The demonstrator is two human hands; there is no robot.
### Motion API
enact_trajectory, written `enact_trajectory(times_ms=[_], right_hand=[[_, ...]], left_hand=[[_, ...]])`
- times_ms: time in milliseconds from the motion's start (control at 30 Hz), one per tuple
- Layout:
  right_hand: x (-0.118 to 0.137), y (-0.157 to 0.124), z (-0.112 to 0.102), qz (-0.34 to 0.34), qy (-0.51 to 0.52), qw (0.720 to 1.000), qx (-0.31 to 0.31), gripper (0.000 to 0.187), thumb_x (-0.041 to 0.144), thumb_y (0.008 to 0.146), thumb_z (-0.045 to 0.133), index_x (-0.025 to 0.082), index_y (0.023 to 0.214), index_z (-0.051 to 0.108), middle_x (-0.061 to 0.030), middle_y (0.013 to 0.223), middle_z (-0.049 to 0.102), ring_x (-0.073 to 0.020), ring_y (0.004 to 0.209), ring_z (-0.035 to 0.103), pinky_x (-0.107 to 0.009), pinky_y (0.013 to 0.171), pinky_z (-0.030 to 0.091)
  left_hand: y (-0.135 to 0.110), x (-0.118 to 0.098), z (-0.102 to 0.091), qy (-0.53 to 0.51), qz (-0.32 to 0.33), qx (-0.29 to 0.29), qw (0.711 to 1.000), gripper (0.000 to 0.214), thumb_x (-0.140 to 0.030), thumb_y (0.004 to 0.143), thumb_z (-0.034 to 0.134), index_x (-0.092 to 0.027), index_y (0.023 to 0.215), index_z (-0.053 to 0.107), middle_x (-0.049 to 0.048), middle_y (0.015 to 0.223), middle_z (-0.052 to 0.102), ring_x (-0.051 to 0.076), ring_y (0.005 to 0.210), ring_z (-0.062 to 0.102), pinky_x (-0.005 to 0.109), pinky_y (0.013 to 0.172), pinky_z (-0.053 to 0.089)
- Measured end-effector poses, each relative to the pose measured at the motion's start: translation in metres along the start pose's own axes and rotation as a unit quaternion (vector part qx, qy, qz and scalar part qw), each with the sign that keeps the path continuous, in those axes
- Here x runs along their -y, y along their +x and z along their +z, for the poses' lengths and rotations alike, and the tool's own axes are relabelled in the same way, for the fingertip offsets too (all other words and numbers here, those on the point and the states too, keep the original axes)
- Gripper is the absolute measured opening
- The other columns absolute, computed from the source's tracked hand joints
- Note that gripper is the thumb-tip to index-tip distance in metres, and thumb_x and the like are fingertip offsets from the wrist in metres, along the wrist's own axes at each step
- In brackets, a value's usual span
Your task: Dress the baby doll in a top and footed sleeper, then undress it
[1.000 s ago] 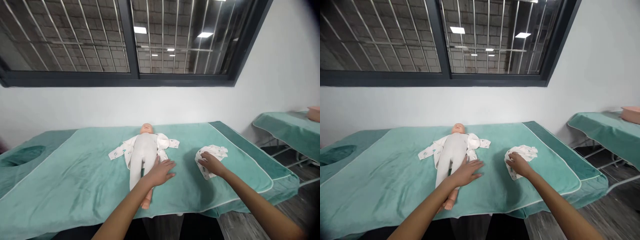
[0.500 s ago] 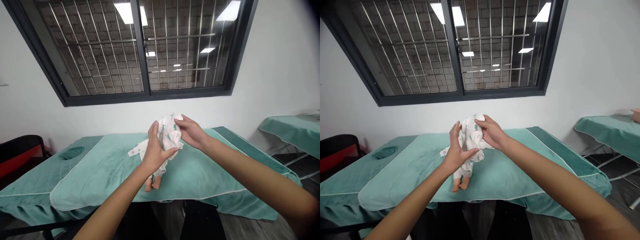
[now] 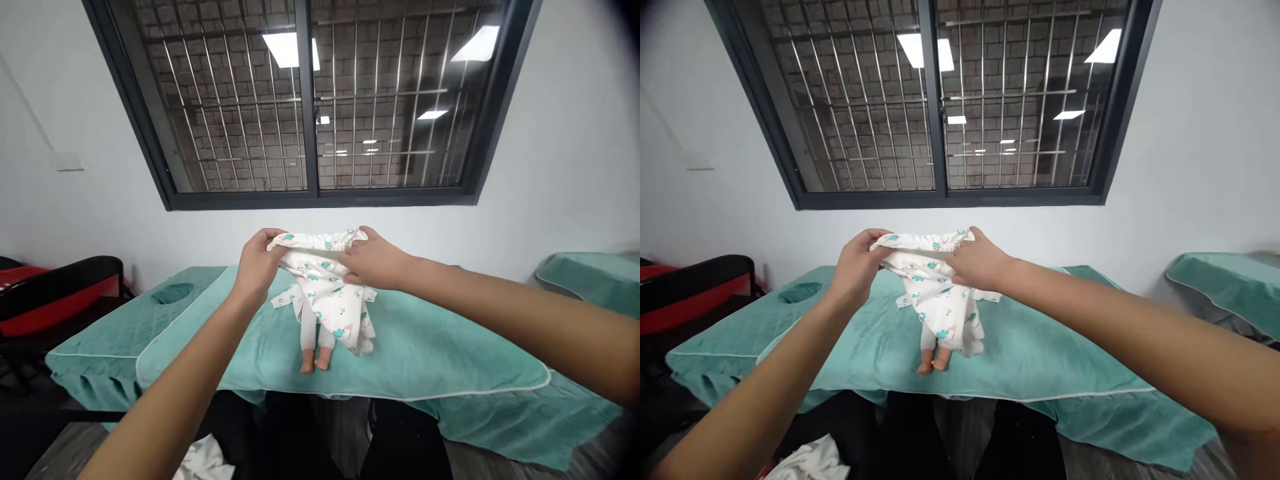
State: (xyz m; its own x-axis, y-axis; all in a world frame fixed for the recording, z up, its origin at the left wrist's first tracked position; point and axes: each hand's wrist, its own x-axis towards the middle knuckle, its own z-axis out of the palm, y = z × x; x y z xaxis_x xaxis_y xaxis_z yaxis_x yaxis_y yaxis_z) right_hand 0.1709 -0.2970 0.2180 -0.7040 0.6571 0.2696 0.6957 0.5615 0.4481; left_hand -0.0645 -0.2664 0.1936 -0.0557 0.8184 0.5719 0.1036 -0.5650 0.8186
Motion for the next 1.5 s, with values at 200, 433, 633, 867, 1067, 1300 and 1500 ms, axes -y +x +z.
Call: enact_trajectory(times_ms=[200, 433, 633, 867, 1067, 1300, 1500], right_hand=[[-0.003, 0.019, 0.013, 0.018, 0.275, 0.961, 0.034, 0.035, 0.049, 0.087, 0.056, 0.018, 0.073, 0.063, -0.0006, 0.063, 0.059, -0.0156, 0.063, 0.052, -0.03, 0.071, 0.038], [-0.005, 0.03, 0.018, 0.113, 0.662, 0.741, 0.002, 0.04, 0.056, 0.079, 0.065, 0.017, 0.076, 0.06, 0.0028, 0.065, 0.057, -0.0096, 0.057, 0.048, -0.022, 0.052, 0.036], [-0.018, 0.009, -0.005, 0.045, 0.608, 0.77, 0.186, 0.036, 0.047, 0.07, 0.078, 0.017, 0.088, 0.073, -0.0031, 0.086, 0.073, -0.0155, 0.073, 0.063, -0.025, 0.065, 0.049], [-0.019, 0.011, -0.016, 0.057, 0.674, 0.737, 0.01, 0.022, 0.035, 0.071, 0.075, 0.015, 0.08, 0.069, 0.0016, 0.07, 0.066, -0.0109, 0.061, 0.057, -0.022, 0.056, 0.044], [-0.015, -0.001, -0.03, 0.018, 0.607, 0.754, 0.251, 0.038, 0.046, 0.065, 0.083, 0.014, 0.086, 0.075, -0.004, 0.08, 0.073, -0.0165, 0.071, 0.065, -0.024, 0.06, 0.05], [-0.019, 0.005, -0.027, -0.007, 0.764, 0.644, 0.036, 0.038, 0.049, 0.08, 0.073, 0.013, 0.091, 0.069, -0.0055, 0.088, 0.072, -0.0158, 0.08, 0.066, -0.027, 0.072, 0.054], [0.024, 0.002, -0.016, -0.015, 0.745, 0.648, 0.158, 0.04, 0.051, 0.079, 0.074, 0.015, 0.095, 0.07, -0.0051, 0.09, 0.072, -0.0147, 0.078, 0.066, -0.025, 0.07, 0.053]], left_hand=[[-0.011, 0.018, 0.016, 0.043, 0.036, 0.102, 0.993, 0.033, -0.032, 0.081, 0.067, -0.02, 0.111, 0.061, 0.0077, 0.12, 0.062, 0.022, 0.11, 0.058, 0.033, 0.088, 0.047], [-0.024, 0.025, 0.037, -0.097, -0.054, 0.174, 0.979, 0.035, -0.044, 0.078, 0.072, -0.02, 0.1, 0.061, 0.0007, 0.088, 0.066, 0.016, 0.078, 0.062, 0.025, 0.067, 0.048], [-0.003, 0.012, 0.017, -0.25, -0.07, 0.074, 0.963, 0.034, -0.052, 0.078, 0.071, -0.02, 0.082, 0.059, -0.0006, 0.073, 0.063, 0.015, 0.067, 0.061, 0.026, 0.064, 0.049], [-0.024, -0.001, 0.023, -0.098, -0.089, 0.238, 0.962, 0.037, -0.043, 0.065, 0.083, -0.015, 0.085, 0.07, 0.0028, 0.075, 0.068, 0.02, 0.069, 0.065, 0.028, 0.061, 0.05], [-0.024, -0.008, 0.036, -0.269, -0.103, 0.144, 0.947, 0.046, -0.06, 0.08, 0.064, -0.017, 0.096, 0.067, 0.0049, 0.076, 0.069, 0.023, 0.079, 0.069, 0.033, 0.072, 0.056], [-0.038, 0.009, 0.019, -0.183, -0.144, 0.35, 0.907, 0.052, -0.033, 0.057, 0.088, -0.019, 0.104, 0.07, 0.0084, 0.094, 0.074, 0.029, 0.087, 0.07, 0.038, 0.074, 0.057], [-0.034, 0.016, 0.022, -0.282, -0.092, 0.134, 0.945, 0.015, -0.025, 0.067, 0.075, -0.018, 0.077, 0.065, 0.0007, 0.067, 0.066, 0.019, 0.066, 0.066, 0.029, 0.062, 0.054]])
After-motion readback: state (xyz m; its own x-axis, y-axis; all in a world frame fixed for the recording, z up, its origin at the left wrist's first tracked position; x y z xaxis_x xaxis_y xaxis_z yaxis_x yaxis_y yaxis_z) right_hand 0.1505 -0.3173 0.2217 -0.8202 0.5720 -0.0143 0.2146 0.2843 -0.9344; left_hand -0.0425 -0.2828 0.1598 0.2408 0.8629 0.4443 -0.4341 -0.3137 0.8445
